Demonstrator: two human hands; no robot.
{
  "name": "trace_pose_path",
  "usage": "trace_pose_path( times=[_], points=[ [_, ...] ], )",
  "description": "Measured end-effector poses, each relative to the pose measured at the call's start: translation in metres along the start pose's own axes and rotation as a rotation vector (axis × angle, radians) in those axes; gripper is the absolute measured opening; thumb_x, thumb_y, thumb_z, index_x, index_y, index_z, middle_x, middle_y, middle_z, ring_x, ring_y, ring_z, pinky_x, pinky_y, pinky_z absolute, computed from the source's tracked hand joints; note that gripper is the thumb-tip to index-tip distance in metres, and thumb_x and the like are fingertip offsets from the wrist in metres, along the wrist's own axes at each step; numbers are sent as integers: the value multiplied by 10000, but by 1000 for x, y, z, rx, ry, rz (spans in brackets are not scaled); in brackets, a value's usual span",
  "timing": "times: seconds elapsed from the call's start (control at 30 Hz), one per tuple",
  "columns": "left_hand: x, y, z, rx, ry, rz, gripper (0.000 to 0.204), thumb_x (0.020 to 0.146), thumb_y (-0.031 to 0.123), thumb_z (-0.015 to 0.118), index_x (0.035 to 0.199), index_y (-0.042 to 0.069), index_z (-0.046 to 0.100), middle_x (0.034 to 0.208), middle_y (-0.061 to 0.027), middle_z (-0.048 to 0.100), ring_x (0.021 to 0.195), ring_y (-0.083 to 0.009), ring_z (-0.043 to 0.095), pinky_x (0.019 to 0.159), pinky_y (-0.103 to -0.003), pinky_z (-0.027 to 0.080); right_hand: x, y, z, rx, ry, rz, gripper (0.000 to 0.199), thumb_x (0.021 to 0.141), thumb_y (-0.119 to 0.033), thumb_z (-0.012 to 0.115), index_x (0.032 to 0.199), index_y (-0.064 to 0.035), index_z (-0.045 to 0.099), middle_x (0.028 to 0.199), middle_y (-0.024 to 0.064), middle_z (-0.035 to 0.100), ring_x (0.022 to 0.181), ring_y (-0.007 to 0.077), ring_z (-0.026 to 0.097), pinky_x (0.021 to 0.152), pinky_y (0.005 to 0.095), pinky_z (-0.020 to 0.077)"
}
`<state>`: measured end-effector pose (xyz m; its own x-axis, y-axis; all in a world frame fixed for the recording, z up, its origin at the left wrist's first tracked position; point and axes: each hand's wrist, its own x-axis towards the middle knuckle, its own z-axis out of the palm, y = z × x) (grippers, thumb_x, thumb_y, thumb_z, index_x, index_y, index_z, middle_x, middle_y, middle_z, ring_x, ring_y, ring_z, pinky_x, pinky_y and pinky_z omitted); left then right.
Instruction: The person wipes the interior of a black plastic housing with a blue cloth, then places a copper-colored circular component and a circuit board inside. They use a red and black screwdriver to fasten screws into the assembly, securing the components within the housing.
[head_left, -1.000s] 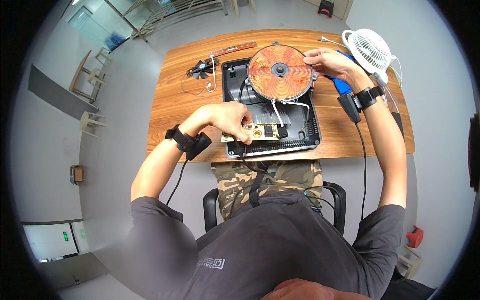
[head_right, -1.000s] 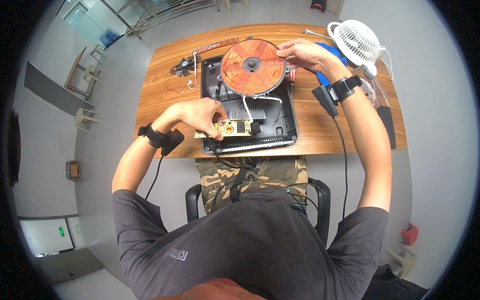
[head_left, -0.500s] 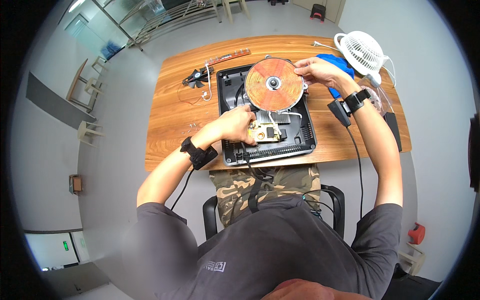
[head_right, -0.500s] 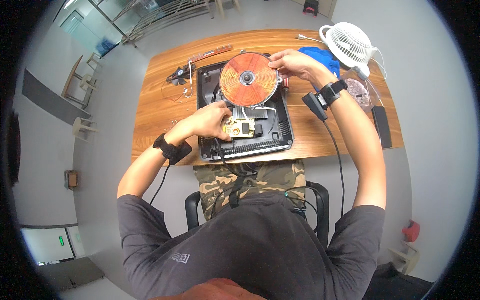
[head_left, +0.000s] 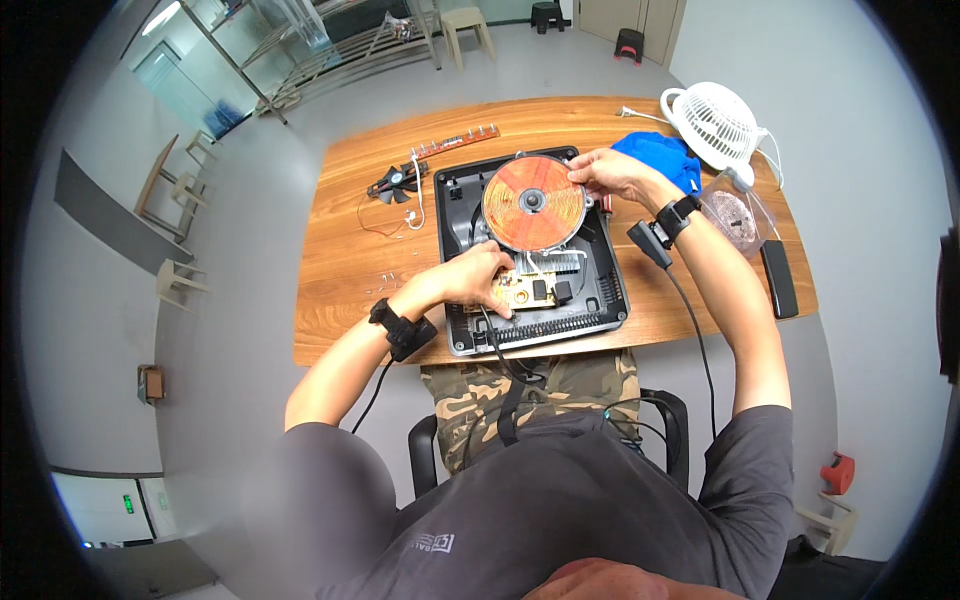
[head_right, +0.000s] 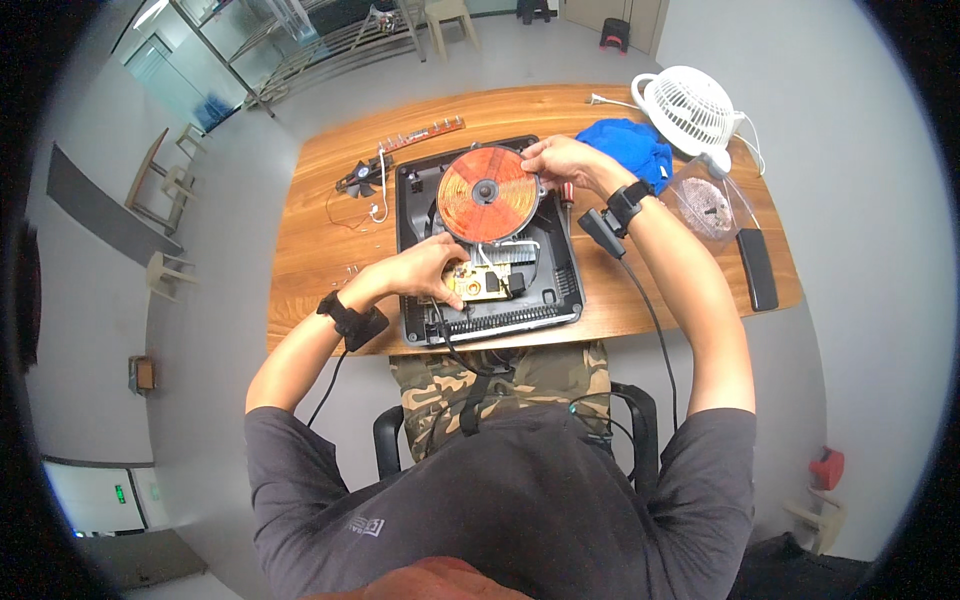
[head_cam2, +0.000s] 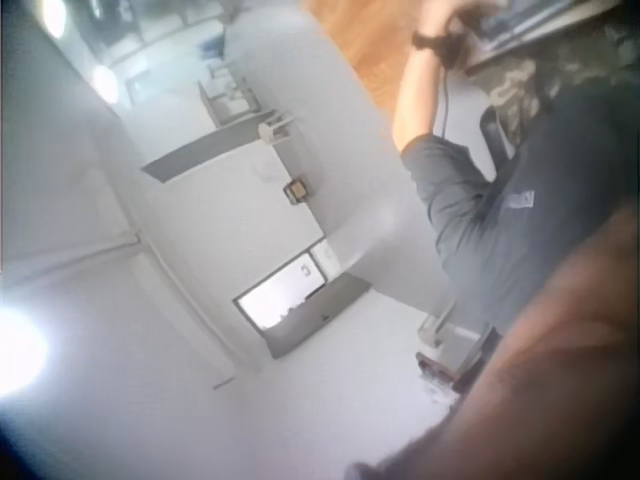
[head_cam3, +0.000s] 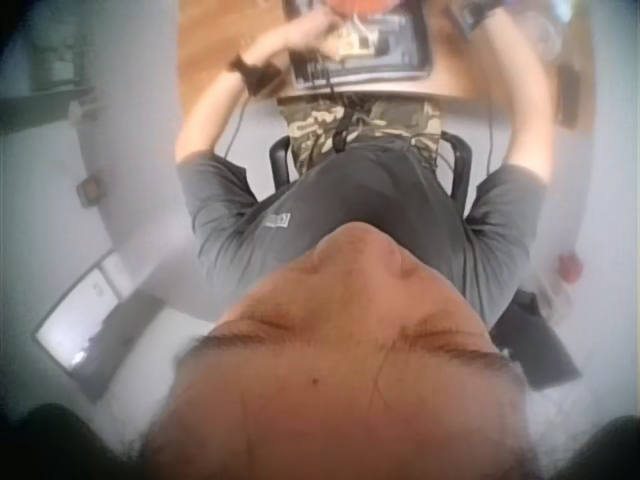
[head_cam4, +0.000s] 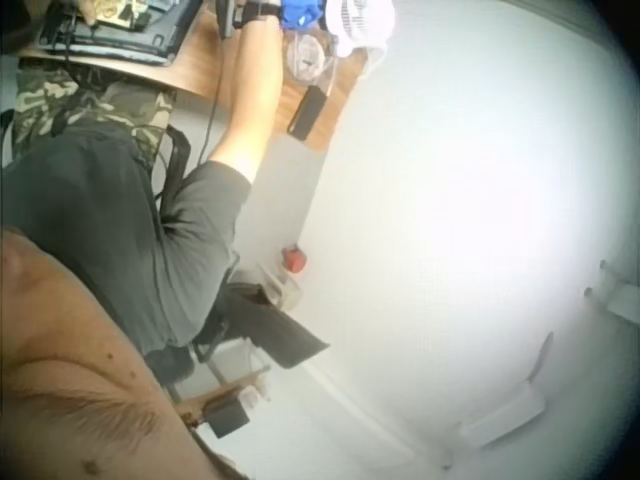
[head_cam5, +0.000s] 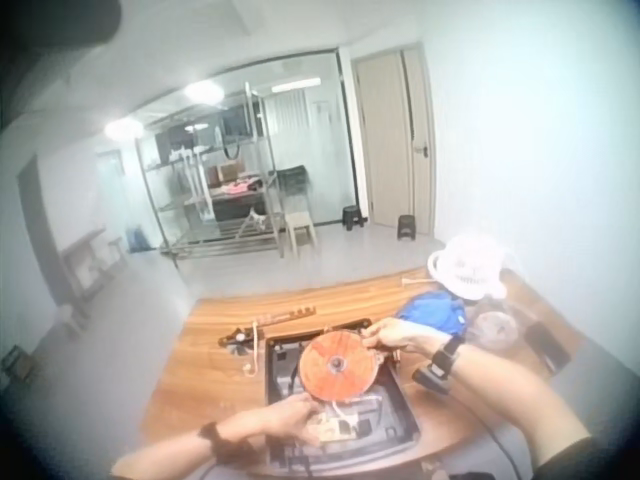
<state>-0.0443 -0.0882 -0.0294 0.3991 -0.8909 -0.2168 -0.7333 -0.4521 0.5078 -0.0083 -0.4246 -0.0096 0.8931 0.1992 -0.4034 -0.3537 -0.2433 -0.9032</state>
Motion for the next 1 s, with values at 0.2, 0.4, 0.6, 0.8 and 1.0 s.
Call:
trace_pose_path(
  times=[0.2,0.4,0.6,0.8,1.0],
  points=[
    [-14,6,-13,-115,-53,-4,881,782,512,859,1385,-56,557,1228,-233,605,1154,-343,604,1006,-406,498,11,6,8,45,20,47,125,1004,-122,631,1047,-83,742,795,-40,669,611,58,551,550,227,490],
    [-43,3,-24,-154,77,-8,635,889,375,772,1345,-34,602,1267,-226,627,1199,-354,610,1035,-417,495,20,8,18,-11,30,76,177,1020,-147,628,1131,-75,744,842,-47,695,654,48,579,604,207,501],
    [-69,6,-27,53,131,-41,406,798,71,712,1195,-1,673,1166,-179,640,1170,-369,589,1011,-451,491,28,12,28,-275,123,-43,193,996,-120,646,1121,-20,753,852,16,723,711,78,620,640,242,506],
    [-67,10,-9,145,138,-55,373,792,82,776,1149,32,681,1114,-134,659,1100,-359,624,955,-455,514,43,21,36,-562,254,-218,231,942,-109,681,1104,45,740,926,103,763,818,152,677,773,329,547],
    [-61,5,2,41,215,-35,312,780,39,772,1078,23,685,1041,-137,673,1024,-363,655,899,-440,543,38,14,41,-690,291,-255,307,926,-145,693,1164,47,703,978,173,762,890,234,727,831,357,563]
  ],
)
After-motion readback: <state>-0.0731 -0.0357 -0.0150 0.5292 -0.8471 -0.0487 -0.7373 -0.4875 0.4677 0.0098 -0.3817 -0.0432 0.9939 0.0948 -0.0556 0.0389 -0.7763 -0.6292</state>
